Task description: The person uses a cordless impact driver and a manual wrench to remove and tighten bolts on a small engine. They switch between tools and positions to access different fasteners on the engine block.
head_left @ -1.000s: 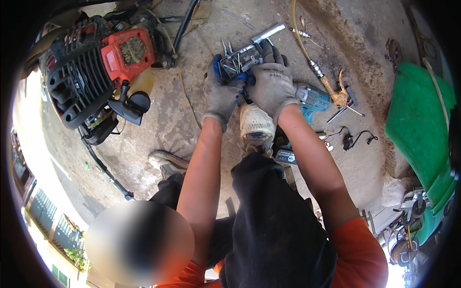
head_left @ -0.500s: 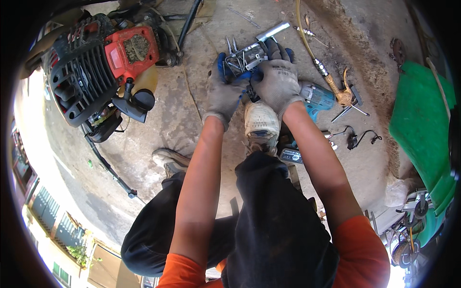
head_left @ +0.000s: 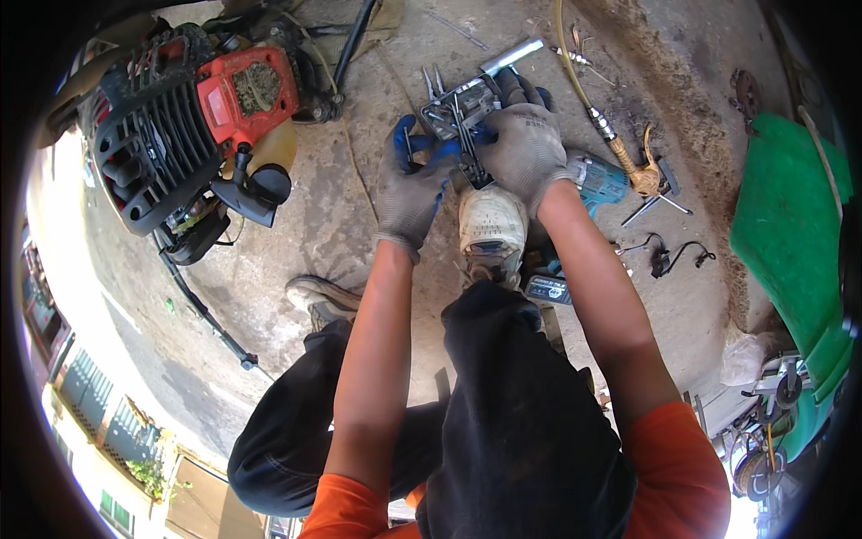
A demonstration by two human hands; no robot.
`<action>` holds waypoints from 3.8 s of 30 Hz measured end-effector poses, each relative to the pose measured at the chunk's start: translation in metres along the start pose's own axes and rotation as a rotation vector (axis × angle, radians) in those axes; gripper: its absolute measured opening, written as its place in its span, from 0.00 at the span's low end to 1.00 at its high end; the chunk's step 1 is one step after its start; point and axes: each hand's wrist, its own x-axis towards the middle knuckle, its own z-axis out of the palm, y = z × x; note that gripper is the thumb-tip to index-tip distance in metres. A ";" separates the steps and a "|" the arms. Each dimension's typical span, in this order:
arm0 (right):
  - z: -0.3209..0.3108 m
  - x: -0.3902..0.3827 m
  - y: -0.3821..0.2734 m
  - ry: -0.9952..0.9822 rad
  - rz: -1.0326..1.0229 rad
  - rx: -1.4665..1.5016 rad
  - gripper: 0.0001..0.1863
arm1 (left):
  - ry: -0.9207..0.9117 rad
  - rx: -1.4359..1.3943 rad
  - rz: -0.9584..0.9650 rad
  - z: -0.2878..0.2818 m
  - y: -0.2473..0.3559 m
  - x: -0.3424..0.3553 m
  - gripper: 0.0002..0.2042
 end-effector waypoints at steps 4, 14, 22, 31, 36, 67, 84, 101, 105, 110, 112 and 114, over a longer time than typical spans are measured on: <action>0.010 -0.008 -0.009 0.163 0.019 0.021 0.19 | 0.025 0.019 -0.039 -0.015 0.003 -0.012 0.23; -0.004 -0.016 0.010 0.055 0.132 0.624 0.19 | 0.099 -0.045 -0.198 -0.032 0.013 -0.032 0.17; 0.011 -0.033 0.035 0.054 0.151 1.194 0.13 | 0.025 -0.168 -0.241 -0.032 0.013 -0.036 0.13; -0.018 -0.057 0.034 0.226 0.245 1.211 0.16 | -0.197 -0.380 -0.311 -0.015 0.029 -0.050 0.14; -0.042 -0.091 0.000 0.030 0.305 0.787 0.19 | -0.245 -0.392 -0.338 0.004 0.026 -0.062 0.15; -0.043 -0.105 0.020 -0.048 0.613 1.445 0.10 | -0.413 0.470 0.221 0.002 0.021 -0.035 0.13; -0.012 -0.153 0.001 0.006 0.826 1.731 0.11 | -0.085 -0.219 -0.336 0.039 0.034 -0.011 0.14; -0.008 -0.110 -0.016 0.288 0.659 1.719 0.10 | -0.178 -0.490 -0.327 0.046 0.033 -0.028 0.09; -0.001 -0.106 -0.019 0.425 0.612 1.650 0.10 | -0.141 -0.424 -0.314 0.049 0.037 -0.031 0.10; 0.003 -0.112 -0.012 0.376 0.598 1.452 0.12 | -0.218 -0.415 -0.239 0.043 0.028 -0.033 0.11; 0.003 -0.113 -0.011 0.372 0.601 1.439 0.12 | -0.255 -0.469 -0.263 0.038 0.026 -0.032 0.12; 0.005 -0.114 -0.012 0.356 0.602 1.424 0.12 | -0.306 -0.650 -0.256 0.032 0.016 -0.029 0.12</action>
